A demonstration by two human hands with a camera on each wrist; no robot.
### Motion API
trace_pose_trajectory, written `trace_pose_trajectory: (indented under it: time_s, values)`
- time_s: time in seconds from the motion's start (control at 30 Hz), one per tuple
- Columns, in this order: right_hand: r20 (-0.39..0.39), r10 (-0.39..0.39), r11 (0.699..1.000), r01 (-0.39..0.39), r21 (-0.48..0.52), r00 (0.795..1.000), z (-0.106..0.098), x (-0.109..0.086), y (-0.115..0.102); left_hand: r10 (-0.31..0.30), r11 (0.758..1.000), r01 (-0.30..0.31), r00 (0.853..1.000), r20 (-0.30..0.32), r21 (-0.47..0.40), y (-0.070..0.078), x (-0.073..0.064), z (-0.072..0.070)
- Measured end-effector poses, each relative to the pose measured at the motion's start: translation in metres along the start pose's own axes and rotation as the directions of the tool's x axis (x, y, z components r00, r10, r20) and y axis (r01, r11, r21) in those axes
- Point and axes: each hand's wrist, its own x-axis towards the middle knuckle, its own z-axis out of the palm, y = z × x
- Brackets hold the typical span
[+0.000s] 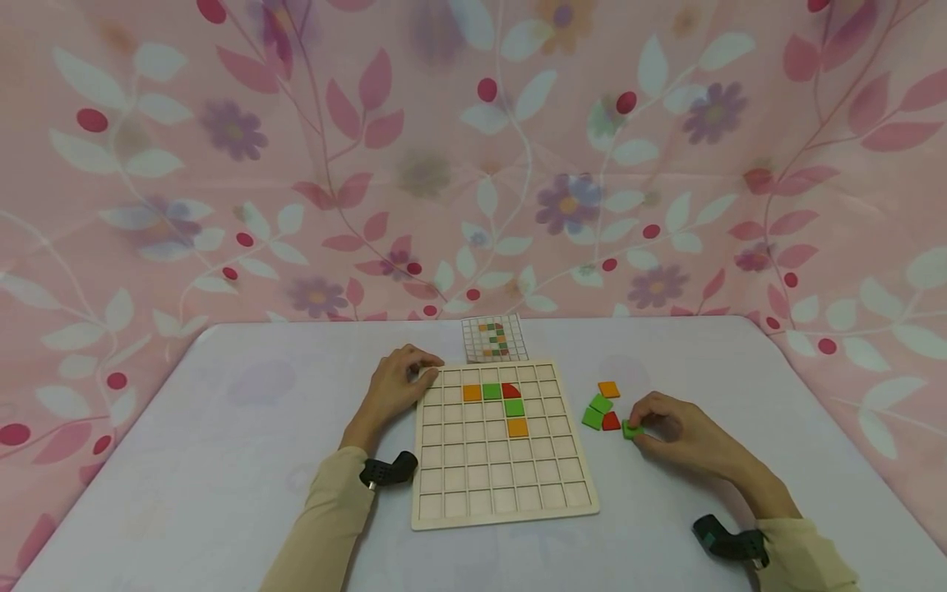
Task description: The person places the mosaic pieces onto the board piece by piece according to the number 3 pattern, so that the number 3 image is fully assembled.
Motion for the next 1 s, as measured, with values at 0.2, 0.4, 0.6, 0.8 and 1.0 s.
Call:
trace_pose_trajectory:
  time_s: [0.2,0.4,0.6,0.8,1.0]
  values:
    - [-0.013,-0.027,1.000,0.027,-0.009,1.000,0.002,0.002,-0.004,-0.023,1.000,0.023,1.000,0.021,-0.005,-0.001,0.001,0.000]
    - [-0.022,-0.081,0.996,0.081,-0.034,0.996,0.003,0.007,-0.013,-0.005,1.000,0.005,1.000,0.004,-0.008,0.000,0.001,0.000]
    - [-0.015,-0.105,0.994,0.104,-0.046,0.994,0.007,0.012,-0.021,0.004,1.000,-0.004,1.000,-0.006,-0.010,0.001,0.000,-0.001]
    - [-0.014,-0.071,0.995,0.070,-0.072,0.997,0.011,0.018,-0.027,-0.012,1.000,0.012,1.000,0.010,-0.016,0.002,0.001,-0.001]
    - [-0.001,-0.048,0.997,0.048,-0.061,0.999,0.015,0.021,-0.034,0.009,1.000,-0.009,1.000,-0.014,-0.010,0.000,0.000,0.000]
